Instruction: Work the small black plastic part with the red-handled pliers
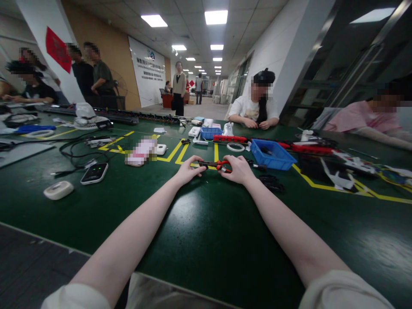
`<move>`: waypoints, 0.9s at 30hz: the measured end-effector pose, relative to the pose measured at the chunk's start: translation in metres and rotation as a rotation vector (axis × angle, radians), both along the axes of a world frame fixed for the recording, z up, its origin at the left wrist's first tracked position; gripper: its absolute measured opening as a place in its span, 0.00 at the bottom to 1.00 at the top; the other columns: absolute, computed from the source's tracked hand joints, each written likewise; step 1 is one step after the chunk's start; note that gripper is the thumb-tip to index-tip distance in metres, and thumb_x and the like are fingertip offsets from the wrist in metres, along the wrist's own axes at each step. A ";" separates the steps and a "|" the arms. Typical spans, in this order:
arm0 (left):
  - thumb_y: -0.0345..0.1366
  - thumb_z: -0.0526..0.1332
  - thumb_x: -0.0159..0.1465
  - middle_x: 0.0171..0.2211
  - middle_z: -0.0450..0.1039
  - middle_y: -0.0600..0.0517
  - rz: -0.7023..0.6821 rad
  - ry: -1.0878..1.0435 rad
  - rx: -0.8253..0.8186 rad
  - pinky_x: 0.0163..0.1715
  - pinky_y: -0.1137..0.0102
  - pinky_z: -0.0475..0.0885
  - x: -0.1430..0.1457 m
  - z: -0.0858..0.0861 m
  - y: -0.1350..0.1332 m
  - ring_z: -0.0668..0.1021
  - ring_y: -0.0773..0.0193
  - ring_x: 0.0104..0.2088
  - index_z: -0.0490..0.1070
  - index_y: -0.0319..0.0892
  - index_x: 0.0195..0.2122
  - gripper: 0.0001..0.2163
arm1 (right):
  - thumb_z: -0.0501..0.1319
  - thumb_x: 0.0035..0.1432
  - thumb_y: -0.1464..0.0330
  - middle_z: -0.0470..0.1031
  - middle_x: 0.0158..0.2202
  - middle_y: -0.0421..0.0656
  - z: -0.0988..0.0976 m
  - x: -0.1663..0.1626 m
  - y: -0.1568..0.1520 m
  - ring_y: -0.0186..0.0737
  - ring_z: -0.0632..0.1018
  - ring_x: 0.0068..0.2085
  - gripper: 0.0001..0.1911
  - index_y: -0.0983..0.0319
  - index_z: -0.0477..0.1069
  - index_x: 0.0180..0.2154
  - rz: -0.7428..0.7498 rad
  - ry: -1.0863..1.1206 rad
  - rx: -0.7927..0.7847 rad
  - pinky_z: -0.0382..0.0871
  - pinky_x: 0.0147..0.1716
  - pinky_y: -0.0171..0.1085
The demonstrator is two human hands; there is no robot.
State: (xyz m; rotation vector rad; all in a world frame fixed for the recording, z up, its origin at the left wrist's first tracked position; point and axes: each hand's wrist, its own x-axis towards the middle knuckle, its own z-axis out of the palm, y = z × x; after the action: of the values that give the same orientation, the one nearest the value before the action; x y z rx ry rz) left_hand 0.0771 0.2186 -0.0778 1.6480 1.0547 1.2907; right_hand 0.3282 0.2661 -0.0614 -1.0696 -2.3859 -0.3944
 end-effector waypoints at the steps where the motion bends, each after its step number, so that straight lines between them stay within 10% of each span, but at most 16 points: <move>1: 0.38 0.68 0.57 0.50 0.73 0.48 0.001 0.000 -0.001 0.22 0.79 0.72 0.000 0.000 0.000 0.79 0.74 0.23 0.69 0.40 0.45 0.16 | 0.60 0.54 0.53 0.77 0.40 0.49 0.000 0.000 0.000 0.50 0.76 0.42 0.23 0.62 0.68 0.45 0.005 -0.016 0.015 0.60 0.47 0.46; 19: 0.35 0.69 0.55 0.57 0.66 0.44 0.096 0.108 0.164 0.26 0.75 0.72 0.001 0.000 0.001 0.71 0.79 0.22 0.73 0.39 0.43 0.15 | 0.60 0.54 0.52 0.74 0.29 0.45 0.008 -0.002 -0.007 0.50 0.73 0.39 0.17 0.59 0.74 0.35 0.026 -0.047 0.058 0.55 0.57 0.53; 27: 0.31 0.68 0.57 0.57 0.63 0.44 0.165 0.374 0.407 0.53 0.60 0.72 -0.001 -0.001 -0.002 0.68 0.51 0.61 0.72 0.42 0.44 0.14 | 0.60 0.54 0.52 0.75 0.30 0.46 0.009 -0.002 -0.007 0.49 0.73 0.38 0.18 0.59 0.73 0.34 0.029 -0.058 0.058 0.58 0.55 0.50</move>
State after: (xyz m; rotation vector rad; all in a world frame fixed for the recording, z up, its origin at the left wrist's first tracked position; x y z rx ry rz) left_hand 0.0765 0.2169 -0.0788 2.2123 1.2241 1.4043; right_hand 0.3263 0.2595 -0.0527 -1.0097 -2.4222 -0.4881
